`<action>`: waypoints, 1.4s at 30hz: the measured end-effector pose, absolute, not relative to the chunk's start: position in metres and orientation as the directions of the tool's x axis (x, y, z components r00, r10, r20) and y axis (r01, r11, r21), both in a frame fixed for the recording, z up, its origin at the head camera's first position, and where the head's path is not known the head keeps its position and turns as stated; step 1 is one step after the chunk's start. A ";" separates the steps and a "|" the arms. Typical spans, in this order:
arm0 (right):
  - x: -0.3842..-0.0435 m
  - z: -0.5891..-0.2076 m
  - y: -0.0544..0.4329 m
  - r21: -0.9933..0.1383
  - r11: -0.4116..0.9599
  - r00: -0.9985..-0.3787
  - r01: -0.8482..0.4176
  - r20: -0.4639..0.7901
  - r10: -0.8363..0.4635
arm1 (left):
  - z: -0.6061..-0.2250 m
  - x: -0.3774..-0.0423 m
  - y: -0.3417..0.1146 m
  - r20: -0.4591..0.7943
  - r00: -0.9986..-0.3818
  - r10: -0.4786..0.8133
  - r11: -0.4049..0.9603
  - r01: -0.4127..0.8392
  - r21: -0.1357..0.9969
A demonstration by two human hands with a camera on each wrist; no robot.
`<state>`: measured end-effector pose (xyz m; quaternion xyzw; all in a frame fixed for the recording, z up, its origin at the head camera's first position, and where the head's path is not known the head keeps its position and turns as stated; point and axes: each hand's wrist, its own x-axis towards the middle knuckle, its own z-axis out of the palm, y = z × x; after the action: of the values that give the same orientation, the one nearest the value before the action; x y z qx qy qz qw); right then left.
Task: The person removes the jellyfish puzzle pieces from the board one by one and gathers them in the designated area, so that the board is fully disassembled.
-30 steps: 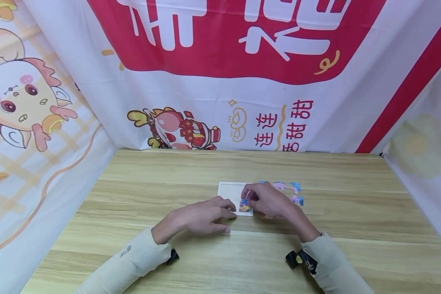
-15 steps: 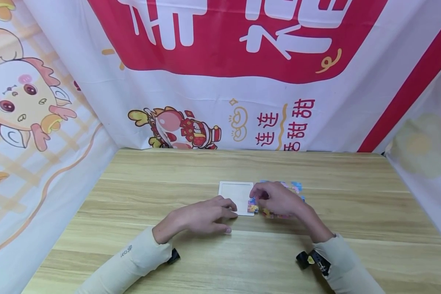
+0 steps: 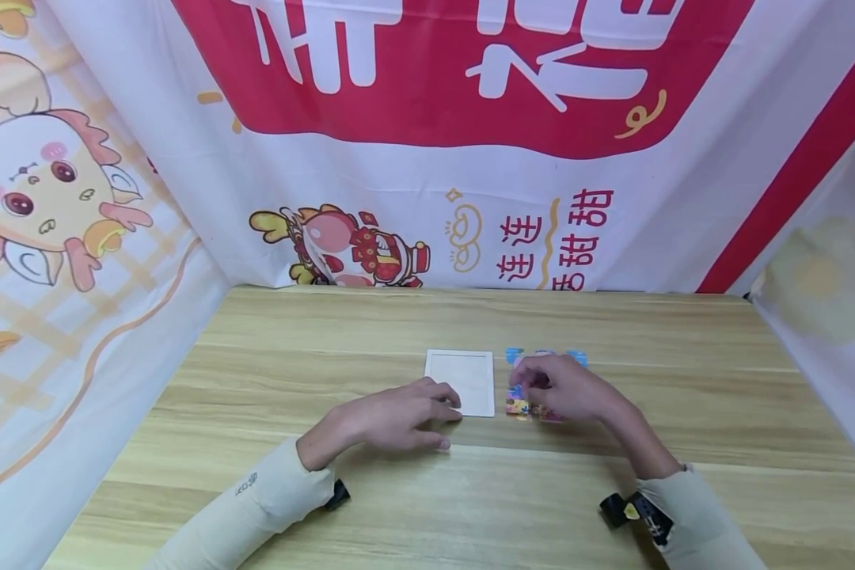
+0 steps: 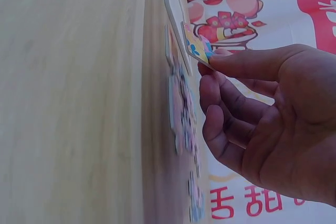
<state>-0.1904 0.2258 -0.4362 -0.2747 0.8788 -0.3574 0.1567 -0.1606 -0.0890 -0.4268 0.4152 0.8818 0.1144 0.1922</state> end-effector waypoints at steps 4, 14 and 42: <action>-0.188 -0.436 0.234 -0.725 0.606 -0.811 -0.328 -0.114 -0.574 | -0.428 -0.161 -0.089 -0.241 -0.581 0.777 0.628 0.690 0.361; -0.186 -0.441 0.258 -0.705 0.658 -0.839 -0.262 -0.171 -0.517 | -0.428 -0.161 -0.089 -0.250 -0.589 0.769 0.638 0.678 0.365; -0.178 -0.447 0.307 -0.688 0.675 -0.842 -0.266 -0.175 -0.510 | -0.428 -0.160 -0.089 -0.248 -0.588 0.770 0.637 0.684 0.355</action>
<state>-0.1781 0.3072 -0.4471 -0.2159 0.8975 -0.3403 0.1793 -0.1605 -0.0889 -0.4282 0.4113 0.8840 0.1114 0.1922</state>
